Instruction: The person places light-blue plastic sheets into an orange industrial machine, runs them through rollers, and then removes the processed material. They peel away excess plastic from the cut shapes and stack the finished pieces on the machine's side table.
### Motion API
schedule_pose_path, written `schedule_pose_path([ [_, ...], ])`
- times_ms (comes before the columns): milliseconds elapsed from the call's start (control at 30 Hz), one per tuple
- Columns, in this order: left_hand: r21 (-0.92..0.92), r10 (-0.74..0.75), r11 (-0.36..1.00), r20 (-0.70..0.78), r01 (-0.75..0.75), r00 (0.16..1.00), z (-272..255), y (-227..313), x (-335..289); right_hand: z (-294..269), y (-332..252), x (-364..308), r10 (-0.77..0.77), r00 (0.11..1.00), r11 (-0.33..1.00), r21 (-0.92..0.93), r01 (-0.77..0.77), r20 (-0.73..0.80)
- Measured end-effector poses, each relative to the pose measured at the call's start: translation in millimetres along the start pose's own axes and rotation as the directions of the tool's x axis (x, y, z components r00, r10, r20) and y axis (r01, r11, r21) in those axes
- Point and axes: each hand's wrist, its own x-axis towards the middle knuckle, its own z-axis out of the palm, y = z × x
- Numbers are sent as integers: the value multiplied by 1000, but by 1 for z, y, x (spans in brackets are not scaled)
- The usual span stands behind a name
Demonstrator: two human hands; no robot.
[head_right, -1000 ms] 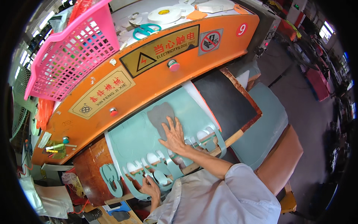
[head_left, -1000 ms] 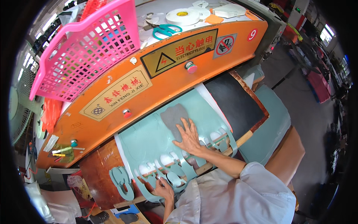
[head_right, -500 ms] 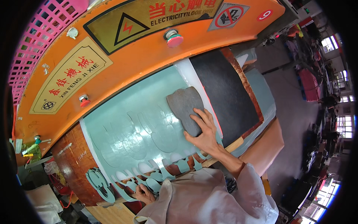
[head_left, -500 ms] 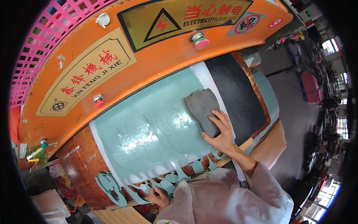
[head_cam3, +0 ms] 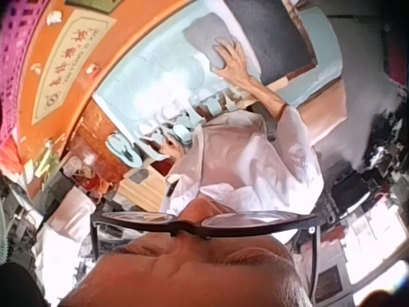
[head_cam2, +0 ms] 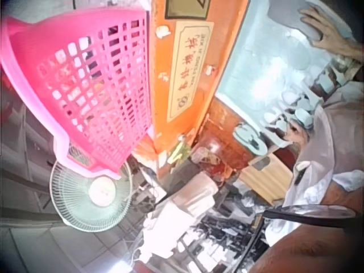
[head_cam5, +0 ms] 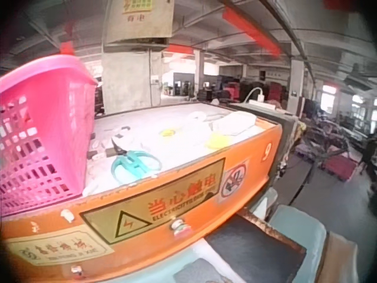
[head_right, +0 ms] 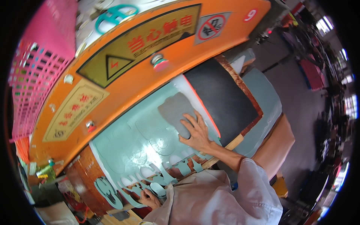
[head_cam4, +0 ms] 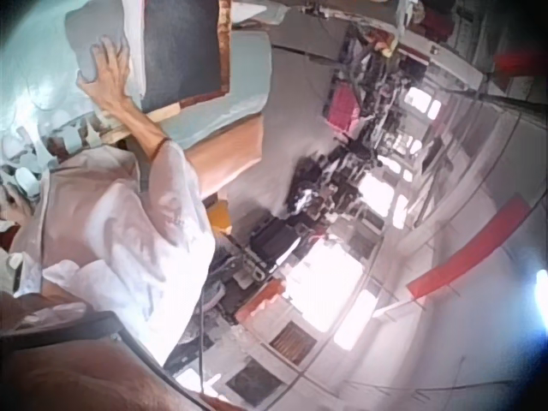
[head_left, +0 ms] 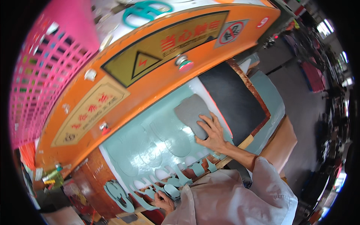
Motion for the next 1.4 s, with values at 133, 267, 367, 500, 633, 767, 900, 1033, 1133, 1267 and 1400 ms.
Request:
schedule_pose_path([
  [133, 152, 65, 987, -35, -59, 997, 12, 18, -9, -22, 16, 11, 20, 1000, 999, -43, -20, 7],
  [267, 221, -243, 949, 53, 225, 969, 23, 46, -18, -53, 46, 20, 12, 998, 1000, -18, -11, 64],
  [367, 384, -441, 847, 119, 369, 890, 47, 71, -28, -74, 73, 27, 6, 995, 1000, 0, -6, 98],
  [500, 386, -165, 915, 84, 120, 983, 97, 101, -43, -96, 110, 37, -19, 994, 998, 54, 13, 105],
  [633, 426, -95, 903, 65, 59, 993, 127, 125, -51, -104, 139, 48, -39, 995, 999, 6, 38, 92],
  [767, 455, -48, 890, 48, 21, 998, 137, 140, -53, -103, 160, 58, -44, 996, 999, -25, 46, 79],
  [900, 469, -13, 883, 36, -6, 999, 139, 150, -53, -103, 171, 65, -57, 998, 998, 39, 56, 23],
  [1033, 468, 18, 883, 16, -23, 1000, 141, 154, -53, -104, 175, 71, -57, 998, 997, 49, 57, -9],
  [1133, 464, 45, 885, 7, -43, 999, 141, 155, -55, -106, 173, 74, -57, 998, 997, 45, 58, -25],
  [1267, 441, 103, 893, -2, -92, 995, 136, 155, -57, -107, 166, 72, -53, 998, 997, 61, 54, -23],
  [1400, 369, 194, 912, 3, -182, 981, 114, 143, -54, -100, 144, 63, -63, 996, 998, 35, 60, 60],
])
